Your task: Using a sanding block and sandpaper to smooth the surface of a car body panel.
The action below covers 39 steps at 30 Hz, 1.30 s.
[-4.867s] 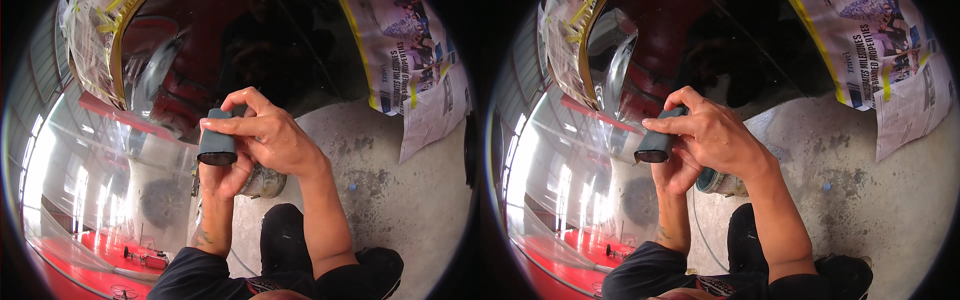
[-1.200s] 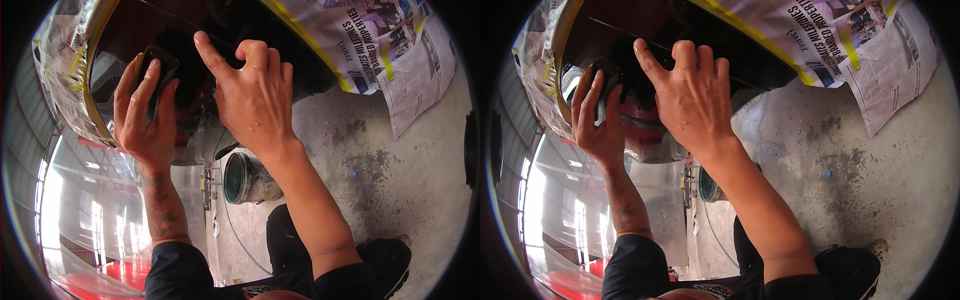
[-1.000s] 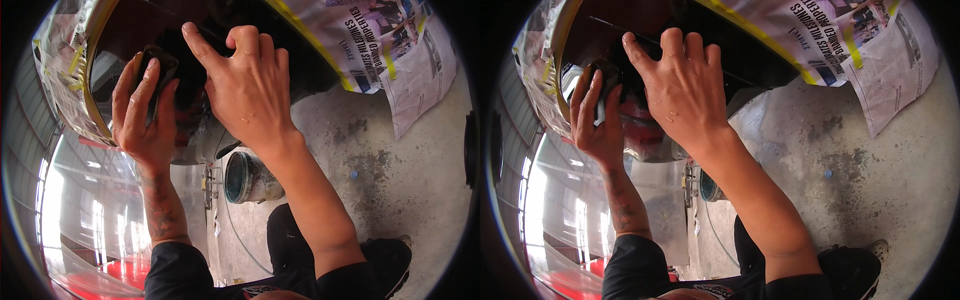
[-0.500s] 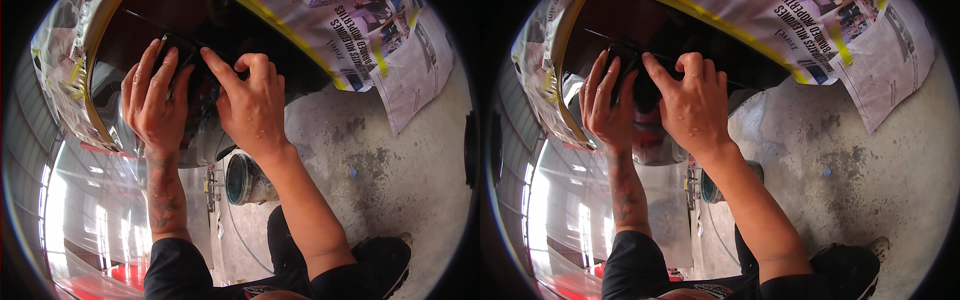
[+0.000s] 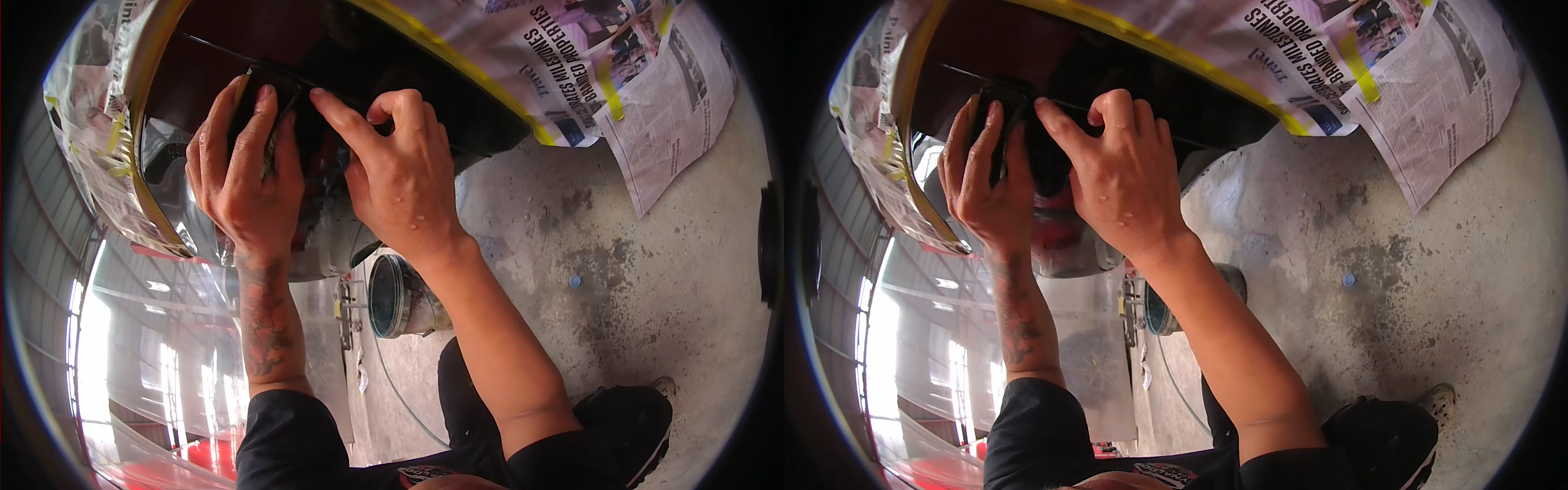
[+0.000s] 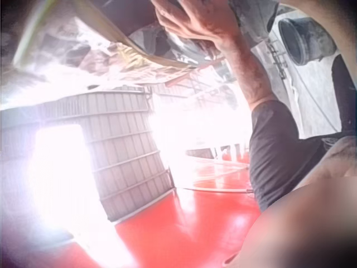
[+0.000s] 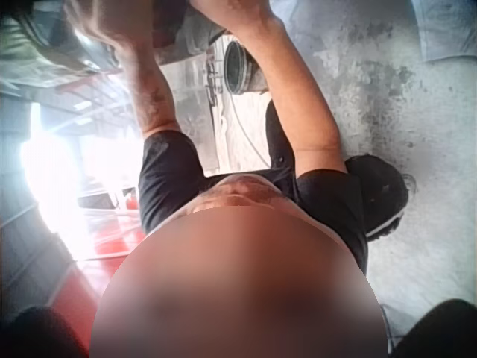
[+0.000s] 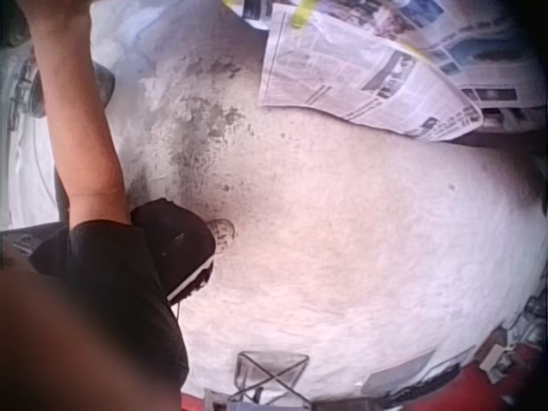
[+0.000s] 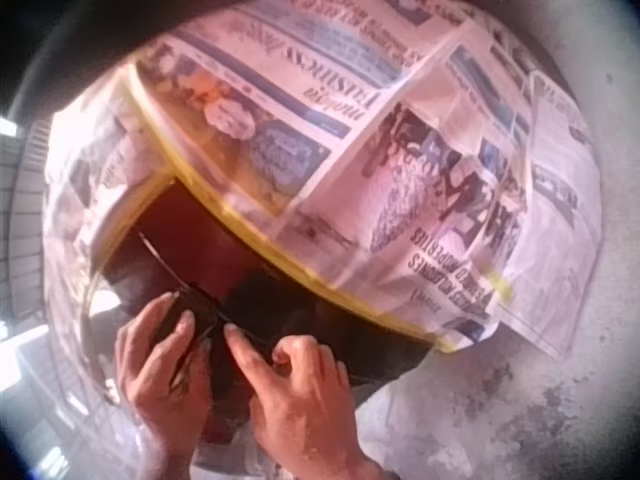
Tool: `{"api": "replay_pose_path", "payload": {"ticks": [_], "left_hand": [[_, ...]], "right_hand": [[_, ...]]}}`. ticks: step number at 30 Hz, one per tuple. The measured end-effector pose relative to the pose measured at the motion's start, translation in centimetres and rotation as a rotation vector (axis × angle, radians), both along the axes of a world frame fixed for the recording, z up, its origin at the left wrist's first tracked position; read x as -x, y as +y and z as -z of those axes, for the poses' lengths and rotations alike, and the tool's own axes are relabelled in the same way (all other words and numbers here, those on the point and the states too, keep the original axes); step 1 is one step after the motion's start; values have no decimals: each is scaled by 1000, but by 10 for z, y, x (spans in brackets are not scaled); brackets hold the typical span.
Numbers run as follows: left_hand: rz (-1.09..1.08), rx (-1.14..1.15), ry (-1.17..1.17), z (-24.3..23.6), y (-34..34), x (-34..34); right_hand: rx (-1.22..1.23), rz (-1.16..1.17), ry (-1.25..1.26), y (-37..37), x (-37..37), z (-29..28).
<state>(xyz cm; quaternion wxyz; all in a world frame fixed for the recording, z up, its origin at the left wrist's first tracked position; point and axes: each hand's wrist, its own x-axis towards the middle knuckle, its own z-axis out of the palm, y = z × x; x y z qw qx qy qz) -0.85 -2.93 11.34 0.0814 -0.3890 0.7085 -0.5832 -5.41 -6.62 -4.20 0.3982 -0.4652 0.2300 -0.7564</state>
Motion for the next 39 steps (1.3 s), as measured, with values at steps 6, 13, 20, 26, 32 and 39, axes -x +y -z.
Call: {"api": "replay_pose_path", "payload": {"ticks": [6,13,20,26,32,39], "left_hand": [[44,-55,39,-5,-2,0],[5,-41,49,-4,1,7],[32,-156,594,8,30,14],[48,-409,1404,-1,45,19],[35,-448,1528,-3,52,19],[38,-404,1496,-6,54,20]], "right_hand": [[3,-17,-2,1,0,-1],[-12,-31,1,0,2,-1],[73,-399,-476,-10,23,-7],[169,-817,-694,-5,36,-15],[179,-757,-682,-6,35,-17],[200,-716,-682,-5,37,-22]]}}
